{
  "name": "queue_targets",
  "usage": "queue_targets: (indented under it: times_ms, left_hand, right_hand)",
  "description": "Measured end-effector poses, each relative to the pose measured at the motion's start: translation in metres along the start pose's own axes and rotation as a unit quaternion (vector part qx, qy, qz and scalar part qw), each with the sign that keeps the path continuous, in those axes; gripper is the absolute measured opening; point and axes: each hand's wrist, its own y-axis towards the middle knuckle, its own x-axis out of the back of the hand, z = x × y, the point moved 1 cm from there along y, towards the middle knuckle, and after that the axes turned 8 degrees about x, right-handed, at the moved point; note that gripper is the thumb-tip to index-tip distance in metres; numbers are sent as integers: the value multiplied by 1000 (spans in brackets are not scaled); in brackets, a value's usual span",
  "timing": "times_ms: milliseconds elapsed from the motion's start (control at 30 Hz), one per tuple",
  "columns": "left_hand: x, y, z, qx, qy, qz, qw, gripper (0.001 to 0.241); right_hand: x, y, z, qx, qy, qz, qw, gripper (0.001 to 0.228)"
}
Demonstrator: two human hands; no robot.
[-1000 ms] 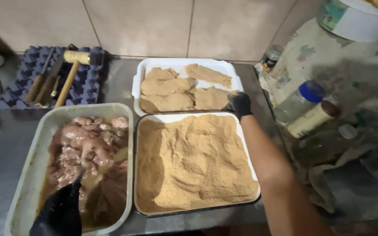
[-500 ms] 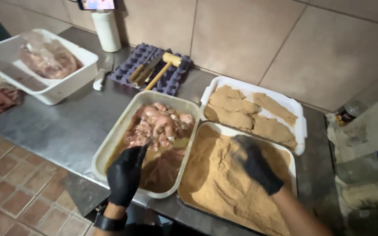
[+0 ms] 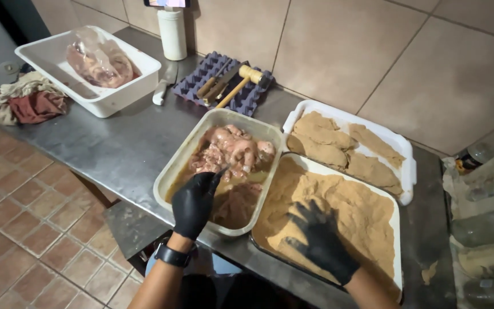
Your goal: Breading marinated chicken pieces by hand in a commercial kitchen setting.
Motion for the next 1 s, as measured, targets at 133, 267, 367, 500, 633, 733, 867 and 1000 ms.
queue_targets:
  times_ms: [133, 267, 367, 500, 633, 733, 867, 1000]
  left_hand:
    - [2, 0, -1, -6, -16, -12, 1000, 19]
    - [7, 2, -5, 5, -5, 6, 1000, 28]
    - [4, 4, -2, 22, -17, 47, 999, 30]
    - [-3, 4, -5, -3, -44, 31, 999, 22]
    - [13, 10, -49, 149, -26, 158, 976, 31]
    - [4, 6, -76, 107, -16, 172, 979, 30]
    - [-31, -7, -107, 62, 16, 237, 969, 29]
    - [-75, -33, -120, -43, -11, 282, 958, 23]
  right_hand:
    - [-17, -23, -24, -137, 26, 59, 989, 69]
    - [-36, -45, -49, -170, -23, 80, 982, 74]
    - [-50, -61, -65, -181, -4, -27, 983, 66]
    - [-71, -79, -85, -222, 13, -87, 971, 62]
    - [-62, -74, -89, -374, 131, -20, 918, 53]
    - [-57, -67, -95, -410, 189, -75, 889, 41]
    - [-68, -79, -106, -422, 197, -161, 870, 40]
    - [-51, -75, -100, -393, 195, -211, 873, 42]
